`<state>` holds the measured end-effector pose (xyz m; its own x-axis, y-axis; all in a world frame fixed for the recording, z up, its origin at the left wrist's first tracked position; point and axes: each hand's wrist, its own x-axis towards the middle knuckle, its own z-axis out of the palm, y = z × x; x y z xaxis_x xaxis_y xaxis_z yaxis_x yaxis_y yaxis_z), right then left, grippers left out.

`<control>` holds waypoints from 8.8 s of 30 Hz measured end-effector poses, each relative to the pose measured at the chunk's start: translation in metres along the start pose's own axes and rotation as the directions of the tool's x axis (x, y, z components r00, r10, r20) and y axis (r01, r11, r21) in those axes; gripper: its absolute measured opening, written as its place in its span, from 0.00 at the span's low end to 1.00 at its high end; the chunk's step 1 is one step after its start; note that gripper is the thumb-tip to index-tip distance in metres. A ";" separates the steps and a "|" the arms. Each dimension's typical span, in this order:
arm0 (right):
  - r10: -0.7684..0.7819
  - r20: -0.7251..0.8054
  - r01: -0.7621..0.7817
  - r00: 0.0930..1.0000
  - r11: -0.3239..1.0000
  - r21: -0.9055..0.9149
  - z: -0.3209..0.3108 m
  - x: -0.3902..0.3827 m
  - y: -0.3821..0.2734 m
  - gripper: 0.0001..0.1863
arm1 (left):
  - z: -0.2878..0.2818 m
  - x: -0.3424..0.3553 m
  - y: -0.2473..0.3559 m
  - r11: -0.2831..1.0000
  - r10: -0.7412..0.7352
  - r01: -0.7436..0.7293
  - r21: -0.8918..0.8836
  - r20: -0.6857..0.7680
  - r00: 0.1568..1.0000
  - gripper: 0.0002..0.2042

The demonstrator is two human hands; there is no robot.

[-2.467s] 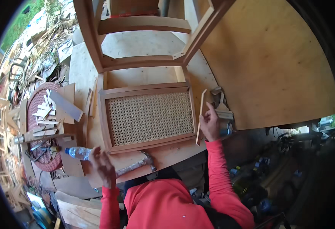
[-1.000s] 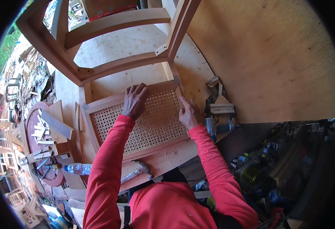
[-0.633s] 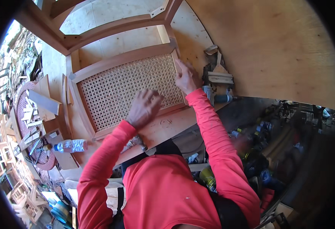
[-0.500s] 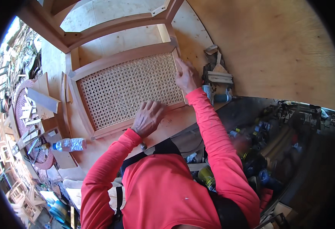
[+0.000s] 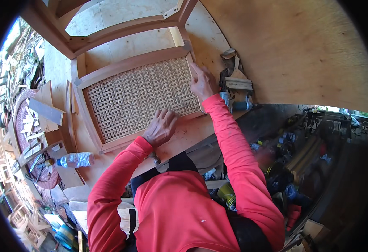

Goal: Attaching a rattan panel to a wooden chair frame using glue and a pneumatic stapler.

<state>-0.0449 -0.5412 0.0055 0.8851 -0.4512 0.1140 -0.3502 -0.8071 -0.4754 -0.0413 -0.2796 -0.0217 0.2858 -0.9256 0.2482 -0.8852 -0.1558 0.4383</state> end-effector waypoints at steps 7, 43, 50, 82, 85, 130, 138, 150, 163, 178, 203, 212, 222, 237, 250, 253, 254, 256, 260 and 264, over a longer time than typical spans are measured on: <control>-0.021 -0.048 0.020 0.999 0.999 -0.038 0.000 -0.004 -0.007 0.32 | 0.004 -0.002 -0.003 0.997 0.044 -0.045 0.062 0.025 0.999 0.21; 0.145 -0.011 -0.131 0.989 0.918 0.373 0.008 -0.019 0.033 0.36 | -0.002 0.009 0.009 0.986 -0.129 0.127 -0.107 -0.008 0.992 0.19; 0.194 0.260 -0.262 0.946 0.930 0.258 0.025 -0.072 0.093 0.42 | -0.003 0.016 0.011 0.987 -0.122 0.123 -0.103 0.012 0.992 0.21; 0.363 0.430 -0.562 0.827 0.559 0.609 0.022 -0.143 0.104 0.18 | 0.041 0.033 0.044 0.985 -0.167 0.171 0.028 -0.110 0.980 0.23; 0.441 0.461 -0.609 0.770 0.294 0.737 0.009 -0.150 0.085 0.14 | 0.036 0.030 0.041 0.984 -0.171 0.175 0.016 -0.135 0.976 0.22; 0.438 0.593 -0.726 0.676 0.531 0.436 0.015 -0.111 0.086 0.23 | -0.004 0.115 0.039 0.969 -0.220 0.247 -0.004 0.443 0.869 0.41; 0.324 0.324 -0.452 0.889 0.732 0.510 0.024 -0.126 0.088 0.17 | 0.013 0.109 0.030 0.978 -0.199 0.209 0.018 0.393 0.898 0.44; 0.356 -0.296 -0.093 0.886 0.762 0.641 0.020 -0.191 0.054 0.15 | 0.009 0.116 0.037 0.975 -0.221 0.212 0.072 0.456 0.862 0.45; 0.099 -0.311 0.029 0.945 0.923 0.383 0.035 -0.163 0.046 0.40 | 0.013 0.111 0.036 0.974 -0.221 0.172 0.149 0.435 0.873 0.46; 0.056 -0.403 0.115 0.914 0.915 0.386 0.041 -0.165 0.043 0.35 | -0.011 0.155 0.012 0.874 -0.314 0.270 0.405 0.046 0.948 0.46; 0.132 -0.280 0.004 0.951 0.899 0.437 0.035 -0.163 0.038 0.35 | -0.028 0.187 -0.020 0.843 -0.455 0.451 0.294 -0.056 0.889 0.47; 0.114 -0.297 0.023 0.948 0.907 0.421 0.032 -0.168 0.046 0.35 | 0.002 0.192 -0.010 0.787 -0.416 0.446 0.426 -0.168 0.894 0.48; 0.054 -0.307 0.054 0.950 0.941 0.334 0.029 -0.163 0.031 0.32 | -0.043 0.175 -0.022 0.841 -0.484 0.522 0.139 -0.235 0.843 0.39; -0.737 -0.108 0.745 0.667 0.664 0.065 0.093 0.098 -0.085 0.30 | -0.159 -0.290 0.048 0.191 -0.622 0.938 -0.288 -0.775 -0.111 0.17; -0.427 0.288 0.434 0.857 0.900 0.044 0.089 0.122 -0.120 0.33 | -0.059 -0.192 0.066 0.794 -0.604 0.592 0.135 0.068 0.794 0.16; -0.243 0.465 0.250 0.851 0.967 0.049 0.075 0.126 -0.134 0.36 | -0.046 -0.194 0.072 0.762 -0.646 0.617 0.198 0.166 0.745 0.11; -0.236 0.460 0.242 0.856 0.969 0.048 0.073 0.126 -0.139 0.36 | -0.046 -0.194 0.076 0.709 -0.704 0.664 0.238 0.291 0.648 0.09; -0.146 0.527 0.178 0.837 0.984 -0.011 0.069 0.129 -0.139 0.36 | -0.089 -0.179 0.101 0.749 -0.652 0.645 0.150 0.335 0.680 0.08; -0.174 0.472 0.203 0.864 0.979 -0.011 0.076 0.123 -0.140 0.35 | -0.132 -0.188 0.143 0.475 -0.846 0.853 -0.217 0.154 0.511 0.14; -0.222 0.455 0.247 0.862 0.969 0.005 0.076 0.123 -0.143 0.33 | -0.186 -0.154 0.137 0.350 -0.895 0.717 -0.602 0.011 0.446 0.28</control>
<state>0.1369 -0.4523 0.0209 0.9804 -0.0366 -0.1937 -0.1196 -0.8915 -0.4370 -0.1387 -0.0947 0.1609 0.9157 -0.2775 -0.2908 0.1158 -0.5107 0.8519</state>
